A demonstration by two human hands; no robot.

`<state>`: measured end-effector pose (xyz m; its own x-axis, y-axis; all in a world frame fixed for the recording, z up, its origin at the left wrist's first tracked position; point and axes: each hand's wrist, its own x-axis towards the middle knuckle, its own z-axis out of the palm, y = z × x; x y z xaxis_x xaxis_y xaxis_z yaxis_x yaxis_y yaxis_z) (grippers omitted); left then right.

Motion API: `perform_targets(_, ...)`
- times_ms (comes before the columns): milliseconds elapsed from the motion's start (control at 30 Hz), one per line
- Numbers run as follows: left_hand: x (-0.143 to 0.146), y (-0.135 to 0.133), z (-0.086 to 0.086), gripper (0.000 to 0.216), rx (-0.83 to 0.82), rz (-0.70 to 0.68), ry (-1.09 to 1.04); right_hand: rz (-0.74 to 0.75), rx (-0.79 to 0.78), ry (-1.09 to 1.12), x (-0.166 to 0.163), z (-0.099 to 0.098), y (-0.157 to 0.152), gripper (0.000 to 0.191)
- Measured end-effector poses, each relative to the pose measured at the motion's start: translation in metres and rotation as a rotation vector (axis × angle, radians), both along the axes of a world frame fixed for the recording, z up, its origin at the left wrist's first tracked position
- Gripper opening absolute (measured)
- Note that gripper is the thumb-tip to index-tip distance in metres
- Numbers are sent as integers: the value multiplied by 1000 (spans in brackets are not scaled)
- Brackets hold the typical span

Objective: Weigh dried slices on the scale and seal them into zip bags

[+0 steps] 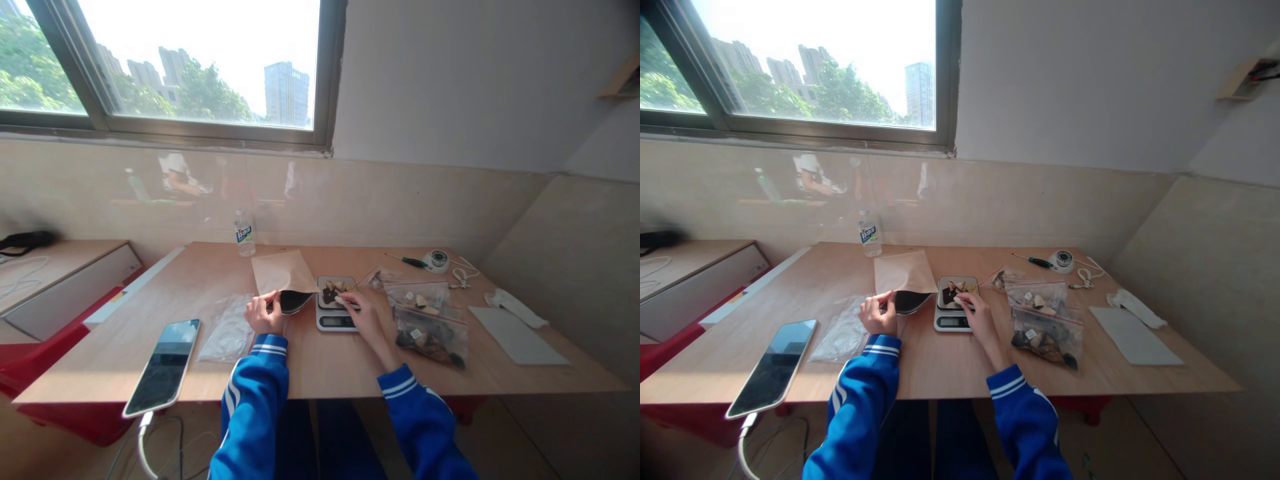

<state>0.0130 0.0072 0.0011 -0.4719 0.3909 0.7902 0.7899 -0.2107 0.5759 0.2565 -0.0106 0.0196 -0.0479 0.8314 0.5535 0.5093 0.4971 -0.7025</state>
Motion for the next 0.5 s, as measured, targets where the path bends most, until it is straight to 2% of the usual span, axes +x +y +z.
perform_targets(100, 0, 0, 1, 24, -3, 5, -9, 42, 37, -101, 3, 2, 4, 22)
perform_targets(200, 1, 0, 2, 23, 3, -4, 2, 23, 119, -130, -13, 7, -12, 25)
perform_targets(300, 1, 0, 2, 23, 13, -17, 21, 122, 134, -152, -47, 11, -32, 29)
perform_targets(400, 2, 0, 2, 24, 12, -26, 13, 251, 94, -234, -90, 12, -36, 39)
perform_targets(500, 1, 1, 1, 26, 0, -19, -14, 191, 4, -335, -129, 13, -17, 43)
